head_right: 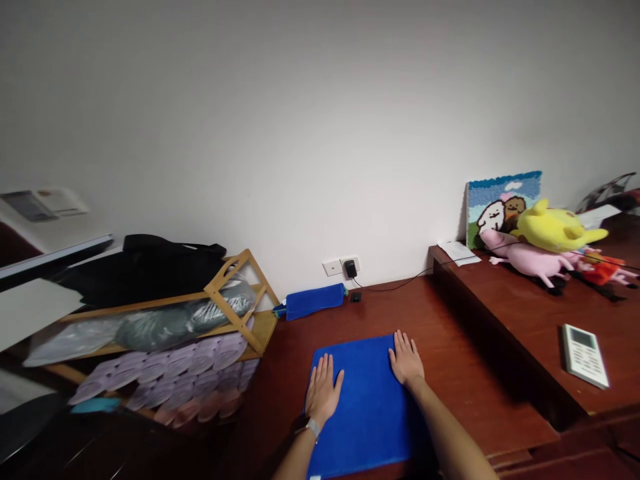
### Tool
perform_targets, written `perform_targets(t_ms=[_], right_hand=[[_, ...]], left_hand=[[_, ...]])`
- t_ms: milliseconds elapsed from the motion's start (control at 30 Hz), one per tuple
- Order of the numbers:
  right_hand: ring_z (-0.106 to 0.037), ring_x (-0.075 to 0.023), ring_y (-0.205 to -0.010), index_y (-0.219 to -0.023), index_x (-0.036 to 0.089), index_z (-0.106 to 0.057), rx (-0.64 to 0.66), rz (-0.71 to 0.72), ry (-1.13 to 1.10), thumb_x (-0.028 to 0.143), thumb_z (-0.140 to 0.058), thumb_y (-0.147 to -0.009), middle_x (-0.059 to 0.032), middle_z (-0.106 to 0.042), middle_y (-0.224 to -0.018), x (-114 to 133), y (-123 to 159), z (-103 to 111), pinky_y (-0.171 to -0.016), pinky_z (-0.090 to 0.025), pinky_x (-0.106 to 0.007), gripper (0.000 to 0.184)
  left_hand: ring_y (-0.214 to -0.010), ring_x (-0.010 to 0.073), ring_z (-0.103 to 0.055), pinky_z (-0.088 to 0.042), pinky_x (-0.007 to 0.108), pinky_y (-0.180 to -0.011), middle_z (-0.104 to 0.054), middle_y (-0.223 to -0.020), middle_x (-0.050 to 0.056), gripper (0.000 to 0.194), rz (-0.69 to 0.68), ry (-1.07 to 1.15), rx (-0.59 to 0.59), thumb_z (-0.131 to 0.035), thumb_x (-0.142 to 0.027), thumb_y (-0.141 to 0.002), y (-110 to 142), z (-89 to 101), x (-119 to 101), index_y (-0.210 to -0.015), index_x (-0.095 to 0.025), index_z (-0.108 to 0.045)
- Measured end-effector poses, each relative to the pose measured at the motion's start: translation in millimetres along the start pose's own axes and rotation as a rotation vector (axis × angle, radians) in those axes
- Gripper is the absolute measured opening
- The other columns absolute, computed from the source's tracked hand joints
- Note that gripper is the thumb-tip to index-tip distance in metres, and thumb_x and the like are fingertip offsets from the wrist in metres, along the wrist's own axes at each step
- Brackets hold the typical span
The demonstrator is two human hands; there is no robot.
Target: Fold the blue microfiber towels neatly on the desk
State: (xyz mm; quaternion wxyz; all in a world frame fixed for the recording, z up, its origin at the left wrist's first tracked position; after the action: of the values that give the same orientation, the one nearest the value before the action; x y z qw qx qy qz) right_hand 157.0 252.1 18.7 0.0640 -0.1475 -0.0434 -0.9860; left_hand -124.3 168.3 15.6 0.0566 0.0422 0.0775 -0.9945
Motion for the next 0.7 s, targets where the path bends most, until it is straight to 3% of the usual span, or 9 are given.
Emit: perform_targets(t_ms=[133, 233, 300, 433, 533, 600, 700], right_hand=[[-0.011, -0.0218, -0.161, -0.165, 0.009, -0.017, -0.004, 0.008, 0.006, 0.046, -0.014, -0.104, -0.0063, -0.017, -0.173, -1, 2, 0, -0.13, -0.005, -0.042, 0.071], [-0.012, -0.0218, -0.161, -0.165, 0.009, -0.017, -0.007, 0.012, -0.001, 0.046, -0.014, -0.104, -0.0061, -0.017, -0.173, 0, 2, 1, -0.13, -0.005, -0.042, 0.072], [-0.013, -0.0223, -0.161, -0.165, 0.008, -0.017, -0.012, 0.015, -0.004, 0.046, -0.015, -0.104, -0.0067, -0.018, -0.173, -1, 1, 0, -0.13, -0.006, -0.043, 0.072], [-0.014, -0.0233, -0.16, -0.165, 0.009, -0.02, -0.026, 0.04, 0.016, 0.041, -0.017, -0.104, -0.0077, -0.019, -0.172, -5, -1, -6, -0.13, -0.009, -0.045, 0.069], [-0.013, -0.023, -0.16, -0.165, 0.01, -0.022, -0.023, 0.077, 0.037, 0.038, -0.018, -0.103, -0.0067, -0.017, -0.173, -8, -2, -9, -0.13, -0.01, -0.044, 0.067], [-0.013, -0.0225, -0.161, -0.165, 0.01, -0.021, -0.017, 0.071, 0.048, 0.038, -0.017, -0.103, -0.0059, -0.016, -0.173, -9, -2, -10, -0.13, -0.01, -0.043, 0.067], [-0.013, -0.0212, -0.161, -0.165, 0.01, -0.019, -0.021, 0.041, 0.04, 0.04, -0.015, -0.104, -0.0055, -0.017, -0.173, -9, -2, -9, -0.13, -0.008, -0.043, 0.069]], left_hand=[[-0.158, 0.0271, -0.027, -0.025, 0.05, -0.13, -0.03, -0.169, 0.012, 0.077, 0.023, -0.016, 0.044, -0.018, -0.062, -0.104, 2, 7.2, 0, -0.164, -0.015, -0.028], [-0.158, 0.026, -0.025, -0.024, 0.049, -0.13, -0.029, -0.17, 0.012, 0.074, -0.019, 0.002, 0.02, -0.016, -0.057, -0.106, -3, 15.6, -20, -0.164, -0.012, -0.027], [-0.158, 0.0246, -0.024, -0.025, 0.048, -0.131, -0.028, -0.171, 0.01, 0.071, -0.116, 0.043, 0.017, -0.015, -0.054, -0.107, -9, 16.6, -51, -0.164, -0.013, -0.027], [-0.158, 0.0226, -0.026, -0.026, 0.044, -0.13, -0.03, -0.17, 0.007, 0.067, -0.336, 0.153, 0.068, -0.017, -0.051, -0.107, -24, 2.1, -138, -0.164, -0.017, -0.029], [-0.158, 0.0218, -0.025, -0.025, 0.044, -0.131, -0.033, -0.17, 0.007, 0.067, -0.35, 0.209, 0.085, -0.012, -0.048, -0.108, -33, -11.6, -181, -0.163, -0.017, -0.03], [-0.158, 0.022, -0.025, -0.024, 0.045, -0.131, -0.034, -0.169, 0.008, 0.067, -0.332, 0.21, 0.09, -0.011, -0.048, -0.107, -35, -16.3, -186, -0.163, -0.016, -0.03], [-0.159, 0.0227, -0.023, -0.023, 0.047, -0.131, -0.031, -0.17, 0.008, 0.069, -0.312, 0.176, 0.094, -0.013, -0.052, -0.107, -36, -13.9, -159, -0.164, -0.016, -0.029]])
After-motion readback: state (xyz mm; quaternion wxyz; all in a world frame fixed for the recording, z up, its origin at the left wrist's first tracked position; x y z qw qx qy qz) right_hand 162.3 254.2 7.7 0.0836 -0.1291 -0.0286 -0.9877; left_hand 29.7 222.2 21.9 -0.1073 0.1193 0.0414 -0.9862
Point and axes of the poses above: each hand's wrist, its own y-axis away from the middle knuckle, its own z-axis out of the back of the hand, x = y × z, the point moved 4 cm from there along -y, towards the middle knuckle
